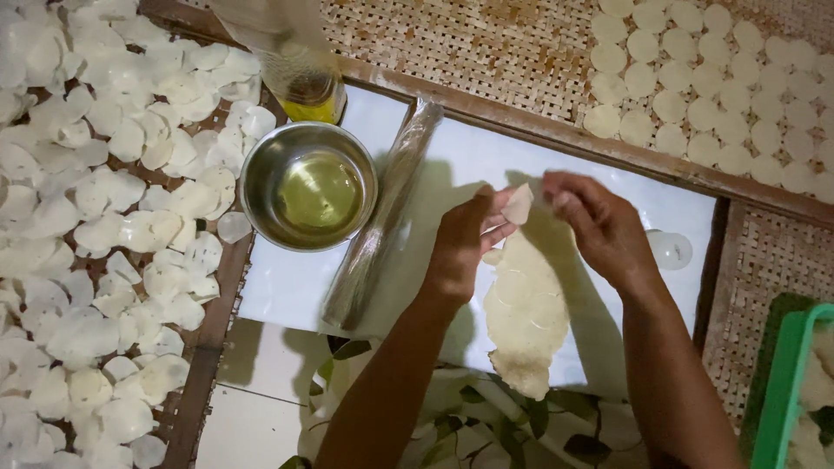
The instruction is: Rolling out dough and cutting it into small circular shapes for food preparation.
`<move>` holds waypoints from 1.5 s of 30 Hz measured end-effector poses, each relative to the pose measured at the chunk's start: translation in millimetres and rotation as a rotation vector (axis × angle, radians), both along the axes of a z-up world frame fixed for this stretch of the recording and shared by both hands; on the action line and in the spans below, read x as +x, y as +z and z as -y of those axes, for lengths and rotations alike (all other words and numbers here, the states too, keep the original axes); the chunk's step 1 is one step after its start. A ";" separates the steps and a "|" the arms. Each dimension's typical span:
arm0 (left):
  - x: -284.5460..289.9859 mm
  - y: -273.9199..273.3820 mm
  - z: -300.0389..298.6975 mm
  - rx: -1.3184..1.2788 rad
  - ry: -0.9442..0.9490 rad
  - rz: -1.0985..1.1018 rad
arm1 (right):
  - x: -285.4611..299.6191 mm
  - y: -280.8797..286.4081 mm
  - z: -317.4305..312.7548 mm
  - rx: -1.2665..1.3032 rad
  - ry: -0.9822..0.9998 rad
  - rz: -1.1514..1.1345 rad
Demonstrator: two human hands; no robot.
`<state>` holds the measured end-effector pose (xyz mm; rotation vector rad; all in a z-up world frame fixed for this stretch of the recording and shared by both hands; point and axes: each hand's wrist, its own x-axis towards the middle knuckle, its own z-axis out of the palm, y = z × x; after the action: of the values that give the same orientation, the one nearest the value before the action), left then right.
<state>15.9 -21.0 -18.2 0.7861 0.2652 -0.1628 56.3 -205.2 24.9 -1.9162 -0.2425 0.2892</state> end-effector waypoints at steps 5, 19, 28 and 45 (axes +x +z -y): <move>-5.4 9.3 -4.3 0.642 -0.197 0.009 | -0.5 22.6 0.7 -0.178 0.168 0.346; -5.3 32.9 -13.1 0.650 -0.243 -0.011 | -13.3 40.8 -15.4 -0.264 0.169 0.300; 0.7 24.2 -2.8 -0.064 -0.125 -0.148 | -17.4 37.5 -9.3 -0.019 0.024 0.047; 0.8 1.3 -2.0 -0.061 -0.073 -0.091 | -8.8 -3.5 3.3 0.108 -0.045 -0.104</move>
<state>16.7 -19.0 -16.9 0.7291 0.3167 -0.2753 47.4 -208.5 21.4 -1.7922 -0.1422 0.3381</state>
